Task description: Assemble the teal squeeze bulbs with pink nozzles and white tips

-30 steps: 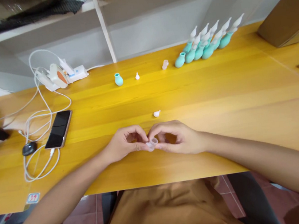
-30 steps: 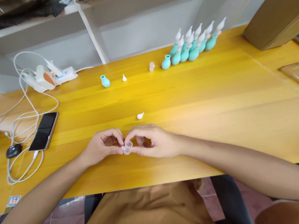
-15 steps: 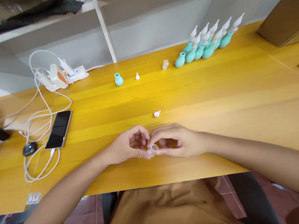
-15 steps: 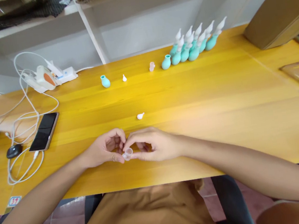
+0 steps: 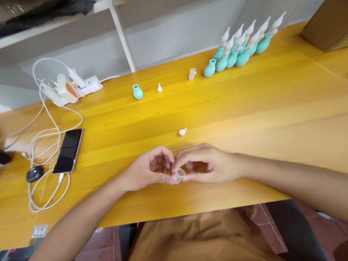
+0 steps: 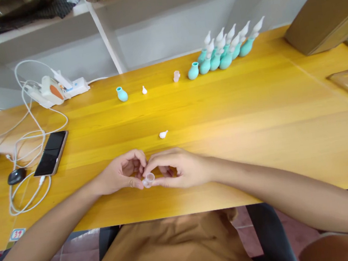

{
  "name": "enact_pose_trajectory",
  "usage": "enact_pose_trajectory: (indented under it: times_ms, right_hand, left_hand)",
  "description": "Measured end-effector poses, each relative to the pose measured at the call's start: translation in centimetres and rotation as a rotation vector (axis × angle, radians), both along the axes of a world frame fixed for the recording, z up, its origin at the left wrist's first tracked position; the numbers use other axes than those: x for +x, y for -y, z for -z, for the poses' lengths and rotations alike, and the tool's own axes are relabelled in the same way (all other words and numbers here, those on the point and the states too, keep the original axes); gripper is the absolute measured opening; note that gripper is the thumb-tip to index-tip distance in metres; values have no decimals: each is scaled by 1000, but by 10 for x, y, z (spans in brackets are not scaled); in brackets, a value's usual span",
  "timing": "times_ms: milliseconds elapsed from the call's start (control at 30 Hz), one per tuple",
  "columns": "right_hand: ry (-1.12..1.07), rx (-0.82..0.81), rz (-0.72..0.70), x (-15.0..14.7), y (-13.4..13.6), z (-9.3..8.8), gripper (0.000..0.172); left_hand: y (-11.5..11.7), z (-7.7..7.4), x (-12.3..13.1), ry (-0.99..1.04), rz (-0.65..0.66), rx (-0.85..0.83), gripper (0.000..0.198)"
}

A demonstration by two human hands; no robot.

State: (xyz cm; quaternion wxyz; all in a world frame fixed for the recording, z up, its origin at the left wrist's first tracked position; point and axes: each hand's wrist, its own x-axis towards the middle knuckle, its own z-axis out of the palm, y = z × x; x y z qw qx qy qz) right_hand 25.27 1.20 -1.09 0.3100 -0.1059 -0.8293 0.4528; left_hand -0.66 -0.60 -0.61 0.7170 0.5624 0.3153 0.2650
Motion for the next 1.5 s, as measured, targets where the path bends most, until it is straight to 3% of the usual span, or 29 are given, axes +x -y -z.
enact_pose_trajectory:
  times_ms: [200,367,600,667,733,867,1000,1167,1400,1500]
  right_hand:
    - [-8,-20,5,0,-1,1,19]
    - [-91,-15,104,-1,-2,6,21]
    - [-56,9,193,0,-9,11,26]
    - [-40,-12,293,5,-18,9,20]
    - [-6,30,446,13,-31,9,28]
    - [160,275,634,27,-56,17,18]
    - [356,326,556,29,-62,26,27]
    - [450,394,517,24,-56,25,18]
    - [125,153,440,15,-36,15,18]
    - [29,120,393,11,-28,11,18]
  left_hand:
    - [-1,2,-1,24,-2,-8,50]
    - [1,4,0,53,-124,130,67]
    - [10,3,4,-78,-248,316,41]
    - [9,2,5,-104,-319,355,39]
    - [8,2,6,-149,-380,405,34]
    - [6,3,4,-270,-410,498,24]
    - [7,6,3,-348,-404,554,21]
    - [9,5,4,-294,-432,549,25]
    - [9,2,4,-304,-399,576,20]
    - [9,1,5,-311,-395,576,19]
